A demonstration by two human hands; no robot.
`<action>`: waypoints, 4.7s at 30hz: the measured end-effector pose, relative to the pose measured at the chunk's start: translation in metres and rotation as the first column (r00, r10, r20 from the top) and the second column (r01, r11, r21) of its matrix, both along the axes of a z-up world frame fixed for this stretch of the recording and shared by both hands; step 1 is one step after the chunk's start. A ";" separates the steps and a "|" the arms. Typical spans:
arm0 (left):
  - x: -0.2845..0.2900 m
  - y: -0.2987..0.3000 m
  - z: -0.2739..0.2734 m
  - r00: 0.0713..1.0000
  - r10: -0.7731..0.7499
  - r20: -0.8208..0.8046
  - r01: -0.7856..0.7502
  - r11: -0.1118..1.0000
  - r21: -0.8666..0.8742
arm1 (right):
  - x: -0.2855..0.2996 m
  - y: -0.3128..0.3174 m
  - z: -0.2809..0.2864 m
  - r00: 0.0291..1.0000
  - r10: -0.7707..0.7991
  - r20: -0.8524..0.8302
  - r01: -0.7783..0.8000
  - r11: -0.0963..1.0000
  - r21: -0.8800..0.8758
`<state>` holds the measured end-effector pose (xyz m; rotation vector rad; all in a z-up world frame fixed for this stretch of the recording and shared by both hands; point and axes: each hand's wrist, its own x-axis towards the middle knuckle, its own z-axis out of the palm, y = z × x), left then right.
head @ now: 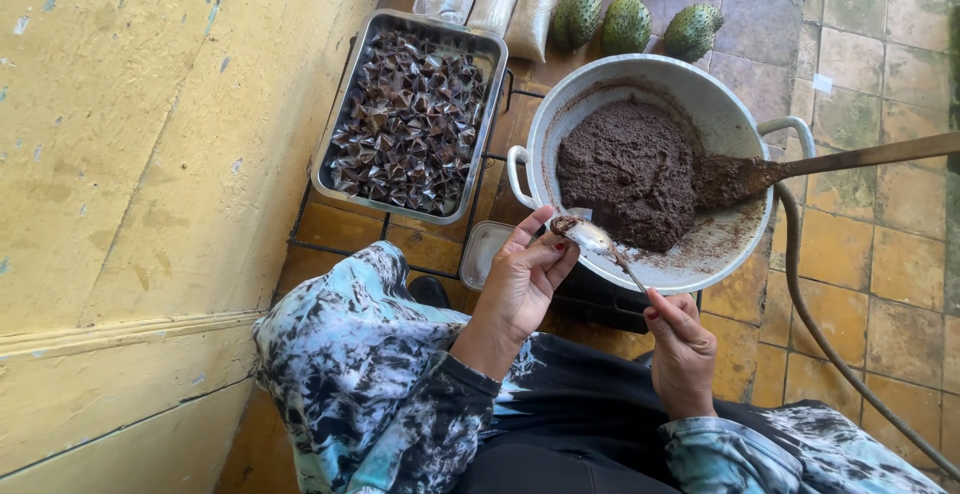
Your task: Filling small wrappers with a dark paste using a spoon
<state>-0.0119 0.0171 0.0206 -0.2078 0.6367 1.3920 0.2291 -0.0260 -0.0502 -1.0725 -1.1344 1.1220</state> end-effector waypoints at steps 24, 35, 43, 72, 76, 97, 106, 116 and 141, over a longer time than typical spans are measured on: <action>0.004 -0.005 0.019 0.919 0.005 -0.394 0.048 0.991 0.124 | 0.014 0.011 0.020 0.979 -0.047 -0.196 0.032 0.996 -0.081; 0.005 -0.005 0.016 0.969 -0.048 -0.243 0.083 0.987 0.137 | 0.014 0.009 0.033 0.998 -0.044 0.048 0.042 0.998 0.042; 0.004 -0.005 0.002 1.000 0.010 0.003 -0.010 0.991 0.136 | 0.014 0.008 0.032 0.995 -0.038 0.094 0.031 0.996 0.078; 0.019 -0.014 -0.020 0.925 -0.066 -0.375 0.079 0.997 0.020 | 0.032 0.022 -0.013 0.157 -0.163 0.974 0.057 0.986 0.156; 0.028 -0.020 -0.038 0.928 -0.148 -0.341 0.155 0.988 -0.007 | 0.015 0.023 0.013 0.367 -0.253 0.895 0.050 0.966 0.253; 0.044 -0.030 -0.049 0.677 -0.411 -0.610 0.399 0.902 -0.164 | -0.023 0.017 0.032 0.980 0.118 0.158 -0.081 0.972 -0.221; 0.040 -0.027 -0.023 0.789 -0.396 -0.470 0.414 0.907 -0.069 | -0.026 0.017 0.048 0.966 0.108 0.234 -0.096 0.993 -0.064; 0.048 -0.037 -0.005 0.851 -0.365 -0.377 0.450 0.877 0.168 | -0.022 0.009 0.052 0.975 0.078 -0.209 -0.125 0.967 -0.223; 0.045 -0.038 0.013 0.875 -0.228 -0.426 0.325 0.931 0.167 | -0.027 0.005 0.077 0.993 0.115 0.040 -0.119 0.985 0.122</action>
